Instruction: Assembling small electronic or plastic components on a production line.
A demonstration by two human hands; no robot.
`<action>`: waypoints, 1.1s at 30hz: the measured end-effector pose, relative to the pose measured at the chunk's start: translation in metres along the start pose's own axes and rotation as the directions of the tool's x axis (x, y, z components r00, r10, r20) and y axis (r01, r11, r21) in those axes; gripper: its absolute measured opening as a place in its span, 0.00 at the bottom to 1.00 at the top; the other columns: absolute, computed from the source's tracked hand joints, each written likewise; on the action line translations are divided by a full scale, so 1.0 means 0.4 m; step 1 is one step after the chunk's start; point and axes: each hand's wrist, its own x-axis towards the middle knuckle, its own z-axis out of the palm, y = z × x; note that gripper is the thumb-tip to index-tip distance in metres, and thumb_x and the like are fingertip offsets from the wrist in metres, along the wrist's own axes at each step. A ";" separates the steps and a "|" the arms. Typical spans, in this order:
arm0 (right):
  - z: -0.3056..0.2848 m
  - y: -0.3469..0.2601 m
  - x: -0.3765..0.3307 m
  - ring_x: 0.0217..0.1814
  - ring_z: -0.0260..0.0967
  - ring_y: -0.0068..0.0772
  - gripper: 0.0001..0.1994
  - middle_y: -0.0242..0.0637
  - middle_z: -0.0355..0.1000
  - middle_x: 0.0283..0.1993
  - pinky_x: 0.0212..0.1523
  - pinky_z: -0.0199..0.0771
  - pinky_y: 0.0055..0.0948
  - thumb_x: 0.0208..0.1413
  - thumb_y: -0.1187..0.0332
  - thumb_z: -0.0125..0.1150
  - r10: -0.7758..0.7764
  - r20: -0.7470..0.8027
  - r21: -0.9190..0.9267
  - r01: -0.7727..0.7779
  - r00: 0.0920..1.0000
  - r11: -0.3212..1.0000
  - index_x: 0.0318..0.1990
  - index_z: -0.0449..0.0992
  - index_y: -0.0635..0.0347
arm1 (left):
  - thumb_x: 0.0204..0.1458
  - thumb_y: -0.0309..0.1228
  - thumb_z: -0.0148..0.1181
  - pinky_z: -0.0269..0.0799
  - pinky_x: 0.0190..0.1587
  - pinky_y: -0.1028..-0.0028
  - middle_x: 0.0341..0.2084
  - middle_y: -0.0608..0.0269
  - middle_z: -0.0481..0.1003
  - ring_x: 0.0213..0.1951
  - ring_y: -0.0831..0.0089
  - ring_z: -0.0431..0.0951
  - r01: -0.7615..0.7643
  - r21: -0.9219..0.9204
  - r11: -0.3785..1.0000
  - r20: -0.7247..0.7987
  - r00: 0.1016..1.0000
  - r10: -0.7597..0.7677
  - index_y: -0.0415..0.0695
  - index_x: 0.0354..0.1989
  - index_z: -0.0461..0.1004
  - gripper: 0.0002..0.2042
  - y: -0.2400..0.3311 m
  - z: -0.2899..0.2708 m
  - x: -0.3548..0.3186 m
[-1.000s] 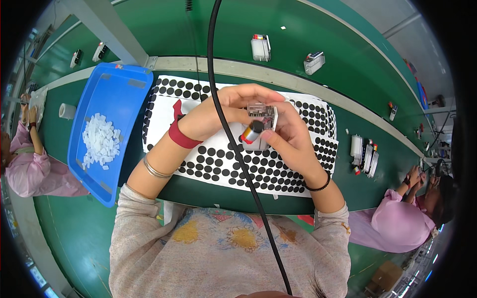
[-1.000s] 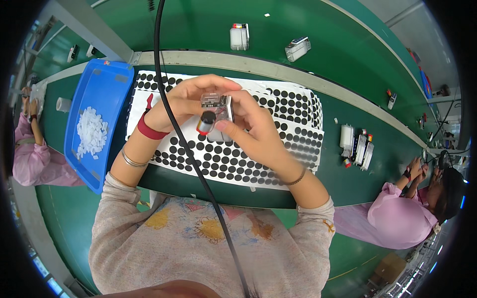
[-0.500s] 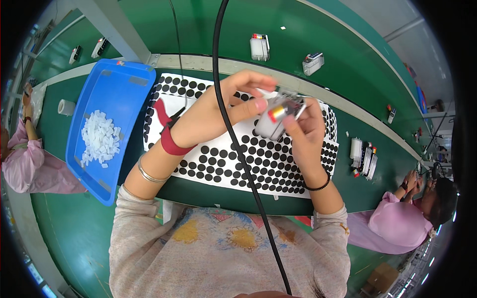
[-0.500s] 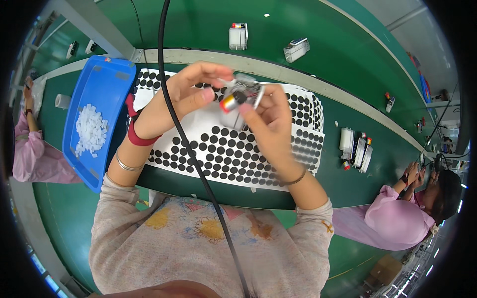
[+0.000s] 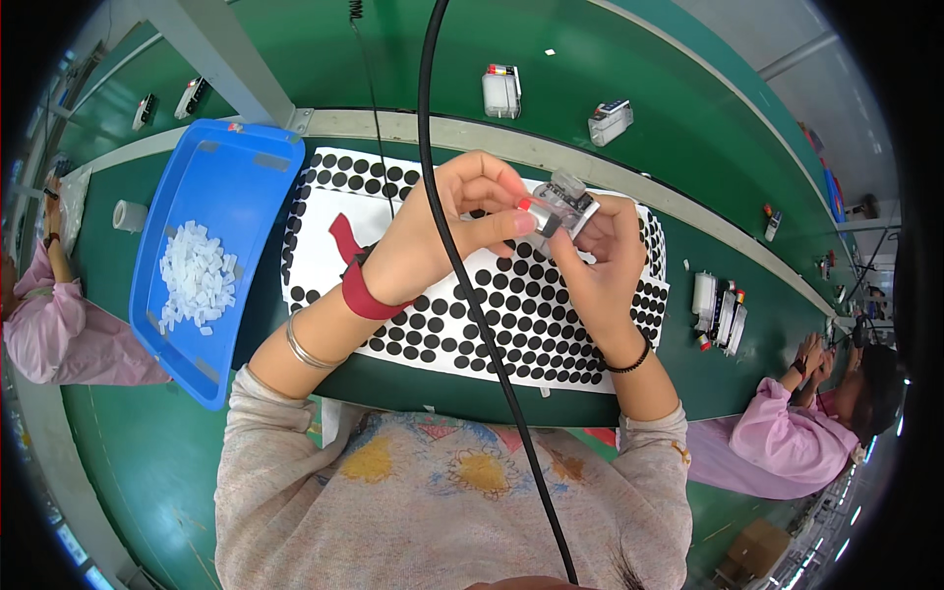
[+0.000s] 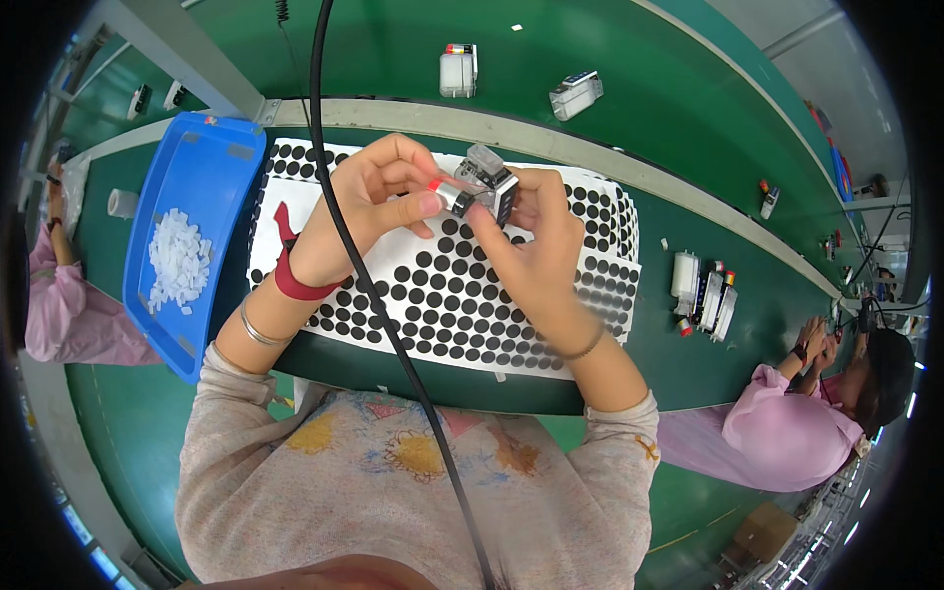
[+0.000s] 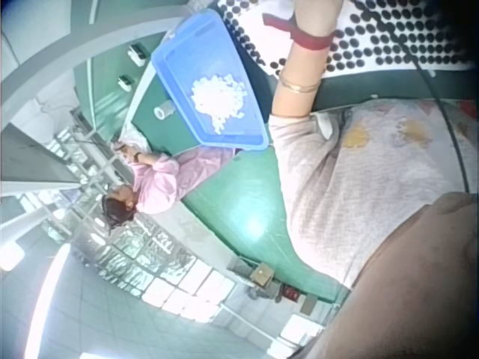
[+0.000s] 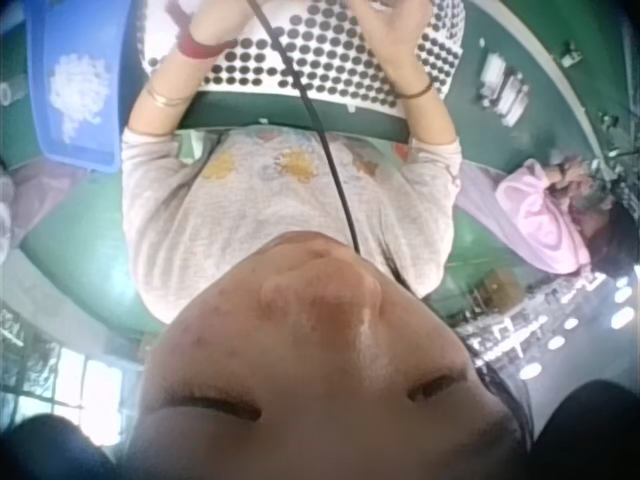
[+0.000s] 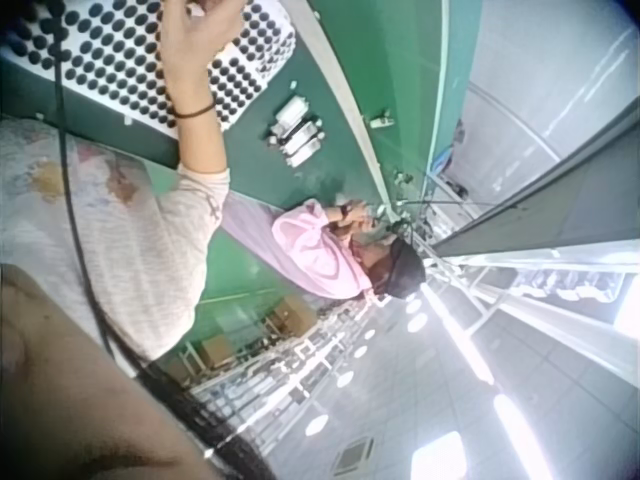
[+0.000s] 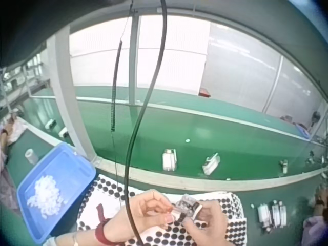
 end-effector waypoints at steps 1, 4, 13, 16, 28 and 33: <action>0.000 0.002 -0.001 0.33 0.71 0.24 0.14 0.42 0.71 0.32 0.33 0.73 0.21 0.46 0.79 0.59 -0.002 -0.001 0.000 0.002 1.000 1.000 0.38 0.62 0.69 | 0.47 0.24 0.57 0.72 0.31 0.80 0.34 0.59 0.74 0.34 0.78 0.72 -0.084 0.008 0.996 -0.027 0.996 0.084 0.39 0.36 0.66 0.08 -0.002 0.000 0.000; -0.001 0.007 -0.007 0.35 0.69 0.20 0.13 0.39 0.71 0.33 0.32 0.69 0.16 0.48 0.81 0.57 0.157 0.089 0.231 -0.174 0.984 0.957 0.38 0.59 0.66 | 0.44 0.20 0.58 0.72 0.37 0.77 0.36 0.57 0.74 0.34 0.77 0.72 -0.111 0.064 0.992 -0.058 0.992 0.115 0.37 0.37 0.69 0.11 -0.012 0.005 -0.001; 0.014 -0.014 -0.010 0.39 0.68 0.22 0.15 0.40 0.70 0.38 0.37 0.71 0.19 0.47 0.82 0.57 0.188 0.150 0.375 -0.232 0.971 0.898 0.39 0.59 0.65 | 0.43 0.24 0.61 0.69 0.38 0.78 0.38 0.62 0.67 0.37 0.76 0.71 -0.329 0.315 0.890 -0.187 0.898 0.398 0.38 0.35 0.73 0.09 -0.055 0.023 0.010; 0.015 -0.018 -0.013 0.40 0.68 0.22 0.15 0.41 0.70 0.38 0.36 0.71 0.19 0.47 0.81 0.57 0.179 0.143 0.365 -0.219 0.974 0.905 0.40 0.59 0.65 | 0.45 0.22 0.58 0.68 0.41 0.77 0.40 0.62 0.66 0.40 0.76 0.69 -0.271 0.263 0.926 -0.201 0.923 0.327 0.37 0.36 0.72 0.09 -0.044 0.025 0.006; 0.015 -0.014 -0.023 0.34 0.70 0.19 0.14 0.40 0.73 0.33 0.31 0.72 0.17 0.48 0.76 0.60 0.082 0.091 0.163 -0.096 0.992 0.982 0.40 0.63 0.68 | 0.43 0.18 0.59 0.69 0.43 0.77 0.38 0.62 0.66 0.38 0.77 0.70 -0.280 0.260 0.924 -0.210 0.918 0.337 0.36 0.33 0.71 0.08 -0.063 0.035 0.004; 0.015 -0.023 -0.021 0.36 0.70 0.20 0.13 0.41 0.73 0.34 0.34 0.72 0.19 0.49 0.77 0.58 0.129 0.103 0.200 -0.148 0.986 0.969 0.40 0.63 0.68 | 0.42 0.17 0.60 0.69 0.43 0.77 0.38 0.62 0.66 0.38 0.77 0.70 -0.259 0.206 0.944 -0.183 0.937 0.297 0.36 0.31 0.71 0.07 -0.068 0.025 0.005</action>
